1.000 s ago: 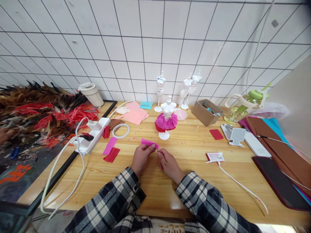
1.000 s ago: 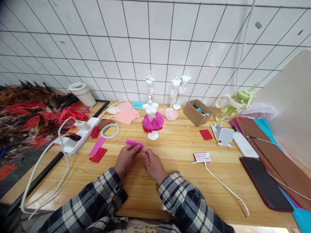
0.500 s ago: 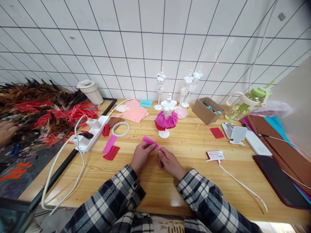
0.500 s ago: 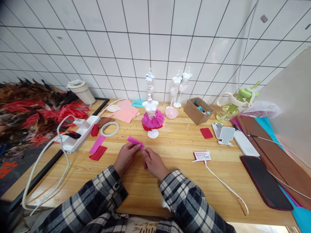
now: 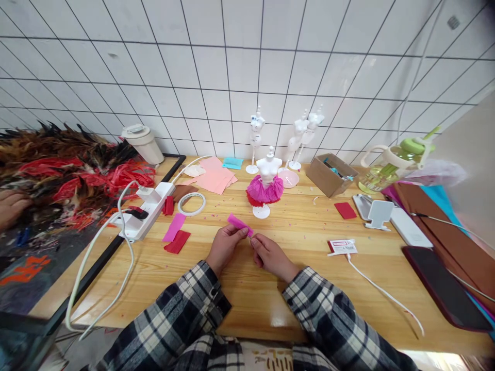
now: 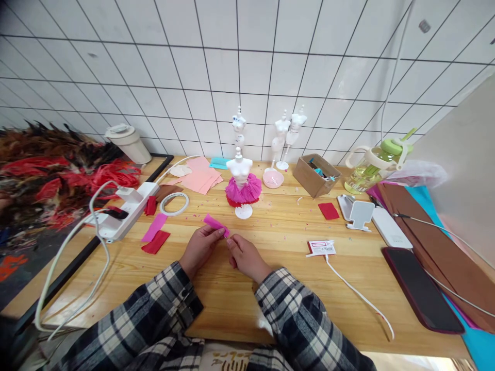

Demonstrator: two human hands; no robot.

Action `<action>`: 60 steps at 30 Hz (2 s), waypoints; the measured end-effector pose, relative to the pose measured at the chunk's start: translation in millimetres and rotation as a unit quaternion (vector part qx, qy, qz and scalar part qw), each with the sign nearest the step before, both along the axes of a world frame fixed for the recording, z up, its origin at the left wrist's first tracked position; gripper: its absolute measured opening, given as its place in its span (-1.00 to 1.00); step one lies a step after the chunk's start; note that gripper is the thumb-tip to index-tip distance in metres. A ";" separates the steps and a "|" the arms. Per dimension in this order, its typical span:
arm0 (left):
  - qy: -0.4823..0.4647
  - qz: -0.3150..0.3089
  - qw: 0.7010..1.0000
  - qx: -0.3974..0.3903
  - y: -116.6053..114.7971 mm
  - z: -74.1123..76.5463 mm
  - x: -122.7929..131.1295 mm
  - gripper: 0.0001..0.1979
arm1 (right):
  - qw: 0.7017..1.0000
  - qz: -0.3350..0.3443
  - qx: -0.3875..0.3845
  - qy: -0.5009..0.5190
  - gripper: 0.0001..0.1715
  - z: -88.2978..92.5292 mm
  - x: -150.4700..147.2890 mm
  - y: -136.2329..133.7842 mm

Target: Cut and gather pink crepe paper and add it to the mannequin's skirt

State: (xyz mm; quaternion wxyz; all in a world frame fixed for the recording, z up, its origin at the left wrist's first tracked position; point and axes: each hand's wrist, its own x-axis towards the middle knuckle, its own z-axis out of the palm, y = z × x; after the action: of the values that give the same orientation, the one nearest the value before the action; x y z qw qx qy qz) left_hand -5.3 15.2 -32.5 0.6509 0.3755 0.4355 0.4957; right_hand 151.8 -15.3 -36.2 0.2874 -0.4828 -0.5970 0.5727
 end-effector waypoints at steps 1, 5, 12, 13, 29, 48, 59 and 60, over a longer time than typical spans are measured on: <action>-0.002 -0.001 1.000 0.000 0.0 -0.1 -0.1 -0.80 | 1.000 0.001 0.000 0.002 -0.61 0.1 0.2 0.2; -0.012 -0.002 1.000 -0.004 0.3 0.5 -0.1 -0.79 | 1.000 0.008 -0.008 0.009 -0.61 1.4 0.7 0.8; -0.038 0.042 0.998 -0.022 -0.4 4.6 2.8 -0.75 | 1.000 0.000 -0.010 0.000 -0.61 1.7 -0.3 -0.1; -0.041 0.053 0.998 -0.023 -0.5 4.5 3.5 -0.75 | 1.000 -0.005 -0.007 -0.003 -0.62 0.7 -0.7 -0.3; 0.006 0.060 0.998 0.005 0.9 -5.9 5.2 -0.74 | 0.999 -0.027 0.038 -0.028 -0.66 -2.4 -5.9 -1.3; 0.005 0.067 0.998 -0.005 0.4 -1.4 6.4 -0.73 | 0.998 -0.030 0.041 -0.046 -0.70 1.1 -6.9 -1.1; -0.033 0.088 0.995 -0.019 1.0 -2.0 7.1 -0.74 | 0.997 -0.031 0.058 -0.051 -0.67 0.2 -7.2 -1.9; -0.027 0.088 0.996 -0.016 0.9 -2.2 7.5 -0.74 | 0.996 -0.032 0.061 -0.049 -0.66 -0.6 -7.4 -2.0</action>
State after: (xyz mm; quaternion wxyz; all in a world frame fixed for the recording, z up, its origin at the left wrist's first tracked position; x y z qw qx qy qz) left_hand 2.2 16.1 -34.7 0.6225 0.3117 0.4566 0.5540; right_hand 144.5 -17.3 -36.8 0.3054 -0.5107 -0.6282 0.5012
